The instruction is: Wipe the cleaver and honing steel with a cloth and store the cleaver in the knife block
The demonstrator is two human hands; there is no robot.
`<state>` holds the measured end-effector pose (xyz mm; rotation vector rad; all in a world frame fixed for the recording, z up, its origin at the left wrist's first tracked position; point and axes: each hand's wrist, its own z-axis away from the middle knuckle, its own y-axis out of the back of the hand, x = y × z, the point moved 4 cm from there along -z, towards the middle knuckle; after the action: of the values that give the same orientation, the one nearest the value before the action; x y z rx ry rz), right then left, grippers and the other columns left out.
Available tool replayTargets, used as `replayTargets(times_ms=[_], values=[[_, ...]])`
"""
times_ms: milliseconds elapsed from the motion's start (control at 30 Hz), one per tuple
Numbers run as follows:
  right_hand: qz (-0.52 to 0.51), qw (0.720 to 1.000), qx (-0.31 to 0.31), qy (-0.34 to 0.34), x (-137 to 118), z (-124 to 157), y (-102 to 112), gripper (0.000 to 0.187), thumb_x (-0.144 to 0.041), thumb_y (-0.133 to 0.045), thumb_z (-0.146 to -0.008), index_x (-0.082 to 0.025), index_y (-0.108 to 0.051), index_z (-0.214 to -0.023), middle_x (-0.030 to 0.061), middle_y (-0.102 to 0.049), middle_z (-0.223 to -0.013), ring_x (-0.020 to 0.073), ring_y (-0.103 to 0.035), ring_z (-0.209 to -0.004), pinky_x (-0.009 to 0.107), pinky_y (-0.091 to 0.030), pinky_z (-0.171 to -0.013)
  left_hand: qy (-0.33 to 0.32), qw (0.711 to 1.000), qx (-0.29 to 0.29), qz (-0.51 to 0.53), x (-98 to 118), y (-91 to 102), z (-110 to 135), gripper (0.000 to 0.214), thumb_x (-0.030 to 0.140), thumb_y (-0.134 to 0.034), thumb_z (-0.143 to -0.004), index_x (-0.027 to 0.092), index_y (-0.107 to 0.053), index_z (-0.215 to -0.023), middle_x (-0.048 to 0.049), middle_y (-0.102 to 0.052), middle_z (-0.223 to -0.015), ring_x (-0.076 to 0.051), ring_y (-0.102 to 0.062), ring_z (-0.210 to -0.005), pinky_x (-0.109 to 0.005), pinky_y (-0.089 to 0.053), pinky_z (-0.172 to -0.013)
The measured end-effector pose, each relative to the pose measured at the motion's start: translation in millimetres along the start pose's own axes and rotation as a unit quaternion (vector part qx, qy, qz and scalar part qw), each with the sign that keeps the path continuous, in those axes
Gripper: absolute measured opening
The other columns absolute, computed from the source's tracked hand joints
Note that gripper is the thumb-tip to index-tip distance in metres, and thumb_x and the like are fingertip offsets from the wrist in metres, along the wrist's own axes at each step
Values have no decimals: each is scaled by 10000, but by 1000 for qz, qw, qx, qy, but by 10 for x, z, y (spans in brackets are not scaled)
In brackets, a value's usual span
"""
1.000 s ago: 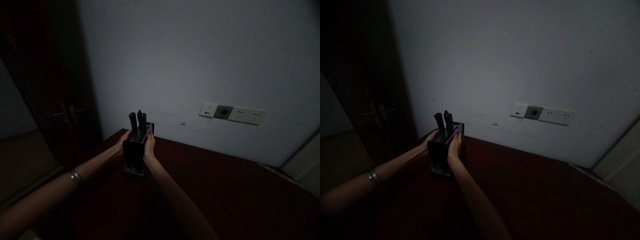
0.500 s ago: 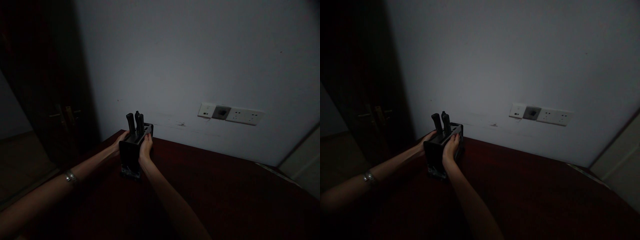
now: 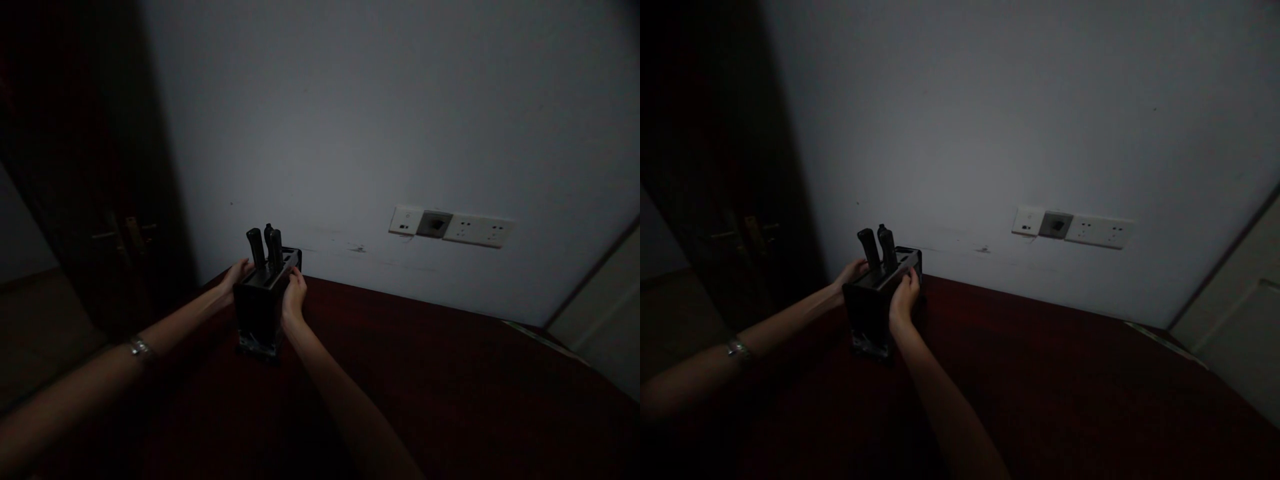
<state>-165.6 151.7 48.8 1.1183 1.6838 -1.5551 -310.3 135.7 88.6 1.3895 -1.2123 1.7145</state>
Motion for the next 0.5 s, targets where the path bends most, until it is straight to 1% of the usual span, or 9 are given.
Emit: replayTargets(times_ms=[67, 133, 167, 233, 267, 300, 367, 433, 500], values=[[2, 1000, 4, -5, -102, 14, 138, 404, -265, -412, -718, -201, -578, -1081, 54, -617, -1135, 208, -519, -1084, 365, -363, -939, 25, 1000, 12, 3, 114, 49, -51, 218, 253, -423, -788, 121, -586, -728, -55, -606, -587, -211, -590, -618, -330, -465, -632], [6, 1000, 4, -8, -240, 26, 338, 366, -264, -439, -697, -193, -611, -1011, 63, -641, -1082, 211, -564, -1014, 350, -400, -896, 6, 998, 56, 18, 319, 109, -83, 239, 259, -358, -807, 141, -551, -731, -64, -608, -644, -188, -582, -647, -309, -456, -647], [9, 1000, 4, -7, -323, 32, 460, 343, -261, -454, -686, -191, -624, -975, 65, -646, -1070, 208, -579, -986, 340, -410, -882, -24, 996, 84, 31, 457, 132, -80, 234, 253, -334, -808, 153, -533, -736, -61, -610, -689, -173, -577, -675, -291, -448, -658], [21, 1000, 3, 0, -516, 46, 743, 294, -253, -477, -671, -193, -643, -907, 63, -648, -1056, 201, -600, -941, 326, -419, -865, -116, 982, 135, 62, 773, 140, -12, 201, 228, -323, -788, 165, -508, -746, -43, -609, -794, -151, -567, -759, -259, -430, -686], [29, 1000, 1, 4, -622, 55, 898, 271, -246, -487, -665, -195, -651, -875, 59, -654, -1038, 198, -612, -912, 324, -423, -855, -204, 962, 163, 83, 961, 129, 70, 174, 196, -339, -761, 151, -506, -746, -54, -603, -834, -162, -564, -790, -269, -424, -685], [39, 999, -2, 10, -733, 66, 1062, 249, -234, -497, -658, -196, -659, -843, 55, -661, -1011, 195, -621, -885, 321, -428, -842, -258, 945, 178, 93, 1117, 92, 166, 164, 183, -339, -746, 151, -500, -751, -40, -592, -876, -157, -557, -834, -262, -415, -699], [63, 998, -6, 20, -959, 93, 1414, 217, -212, -522, -639, -197, -675, -793, 50, -677, -947, 196, -630, -840, 315, -440, -800, -335, 922, 174, 89, 1369, -58, 393, 131, 156, -385, -722, 170, -508, -765, 7, -578, -909, -149, -543, -907, -246, -401, -727], [91, 995, -6, 26, -1186, 129, 1798, 192, -188, -551, -613, -199, -688, -748, 50, -688, -900, 198, -630, -809, 306, -448, -757, -405, 895, 172, 80, 1530, -273, 672, 111, 144, -429, -710, 206, -519, -729, 37, -575, -878, -155, -529, -942, -249, -397, -737], [117, 993, 3, 32, -1417, 177, 2213, 160, -181, -578, -589, -194, -694, -699, 64, -696, -834, 204, -628, -772, 307, -454, -719, -505, 848, 156, 40, 1604, -581, 997, 110, 158, -467, -712, 228, -539, -668, 23, -577, -829, -179, -530, -929, -284, -408, -737]])
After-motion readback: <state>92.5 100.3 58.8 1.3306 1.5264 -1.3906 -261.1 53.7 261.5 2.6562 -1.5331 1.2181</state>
